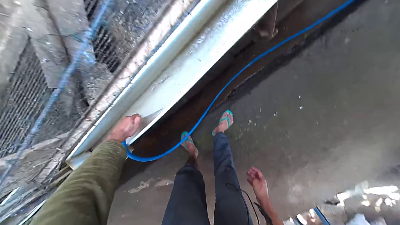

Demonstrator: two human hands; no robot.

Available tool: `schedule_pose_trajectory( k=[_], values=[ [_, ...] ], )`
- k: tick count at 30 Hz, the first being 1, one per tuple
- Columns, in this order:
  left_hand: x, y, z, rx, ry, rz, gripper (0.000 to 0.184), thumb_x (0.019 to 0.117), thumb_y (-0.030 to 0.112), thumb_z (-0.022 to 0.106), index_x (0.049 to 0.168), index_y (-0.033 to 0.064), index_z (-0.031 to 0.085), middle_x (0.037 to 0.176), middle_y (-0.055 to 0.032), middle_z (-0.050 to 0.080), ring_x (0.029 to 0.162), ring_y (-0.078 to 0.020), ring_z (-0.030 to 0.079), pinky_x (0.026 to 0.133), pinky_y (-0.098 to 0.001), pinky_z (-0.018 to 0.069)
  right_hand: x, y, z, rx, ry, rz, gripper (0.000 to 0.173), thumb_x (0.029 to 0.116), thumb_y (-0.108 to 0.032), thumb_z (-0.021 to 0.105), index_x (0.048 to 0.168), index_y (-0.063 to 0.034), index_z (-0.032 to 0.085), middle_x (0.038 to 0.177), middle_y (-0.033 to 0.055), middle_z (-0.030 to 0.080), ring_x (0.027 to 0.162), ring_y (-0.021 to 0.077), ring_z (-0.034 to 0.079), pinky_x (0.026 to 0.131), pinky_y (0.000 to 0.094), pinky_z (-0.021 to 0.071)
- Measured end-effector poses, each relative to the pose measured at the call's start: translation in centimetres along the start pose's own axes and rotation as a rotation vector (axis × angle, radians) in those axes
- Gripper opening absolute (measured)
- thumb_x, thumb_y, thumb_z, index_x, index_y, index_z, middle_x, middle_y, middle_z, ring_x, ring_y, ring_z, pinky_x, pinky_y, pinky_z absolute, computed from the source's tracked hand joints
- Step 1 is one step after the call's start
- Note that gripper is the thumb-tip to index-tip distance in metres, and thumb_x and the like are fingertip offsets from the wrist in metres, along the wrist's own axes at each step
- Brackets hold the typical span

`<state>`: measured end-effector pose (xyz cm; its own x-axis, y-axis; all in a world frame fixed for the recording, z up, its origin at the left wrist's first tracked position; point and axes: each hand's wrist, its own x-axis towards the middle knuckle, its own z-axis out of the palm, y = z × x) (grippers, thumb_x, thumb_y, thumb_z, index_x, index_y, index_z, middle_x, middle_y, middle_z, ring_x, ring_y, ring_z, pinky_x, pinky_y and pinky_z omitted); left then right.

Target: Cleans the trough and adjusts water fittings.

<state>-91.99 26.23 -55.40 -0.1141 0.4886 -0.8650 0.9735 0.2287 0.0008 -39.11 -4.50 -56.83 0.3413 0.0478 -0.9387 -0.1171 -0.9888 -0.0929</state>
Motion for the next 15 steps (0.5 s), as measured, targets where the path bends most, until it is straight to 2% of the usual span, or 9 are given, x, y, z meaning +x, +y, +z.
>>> schedule_pose_trajectory(
  k=[2,6,10,15],
  values=[
    [1.2,1.7,-0.9,-0.062,0.061,0.028,0.048,0.1123,0.022,0.027,0.114,-0.0088,0.063,0.103,-0.0352,0.065,0.100,-0.0526,0.065,0.086,-0.0692,0.0476,0.1,-0.6,-0.1,0.008,0.008,-0.013,0.042,0.1026,-0.005,0.060,0.143,0.0034,0.051,0.133,0.0239,0.062,0.116,0.0322,0.066,0.093,0.0506,0.0565],
    [3.8,5.1,-2.4,-0.179,0.225,0.092,0.053,0.1122,0.022,0.024,0.102,-0.0116,0.063,0.097,-0.0345,0.064,0.096,-0.0513,0.065,0.084,-0.0680,0.0469,0.4,-1.7,-1.0,0.039,-0.005,-0.032,0.044,0.1033,-0.008,0.060,0.144,0.0027,0.049,0.133,0.0244,0.063,0.115,0.0329,0.067,0.094,0.0507,0.0560],
    [5.2,9.4,-3.9,-0.247,0.257,0.054,0.058,0.1125,0.028,0.021,0.106,-0.0093,0.064,0.102,-0.0334,0.065,0.102,-0.0502,0.064,0.087,-0.0675,0.0458,0.9,-2.6,-2.3,0.028,-0.044,-0.042,0.045,0.1046,-0.009,0.058,0.146,0.0049,0.046,0.132,0.0275,0.062,0.112,0.0332,0.067,0.096,0.0489,0.0551],
    [6.4,14.8,-5.9,-0.274,0.258,0.072,0.056,0.1126,0.027,0.022,0.108,-0.0096,0.064,0.107,-0.0336,0.064,0.107,-0.0494,0.062,0.090,-0.0663,0.0456,1.7,-4.1,-4.8,0.018,-0.038,-0.050,0.048,0.1052,-0.012,0.058,0.148,0.0054,0.045,0.132,0.0288,0.062,0.112,0.0332,0.067,0.097,0.0482,0.0546]
  ],
)
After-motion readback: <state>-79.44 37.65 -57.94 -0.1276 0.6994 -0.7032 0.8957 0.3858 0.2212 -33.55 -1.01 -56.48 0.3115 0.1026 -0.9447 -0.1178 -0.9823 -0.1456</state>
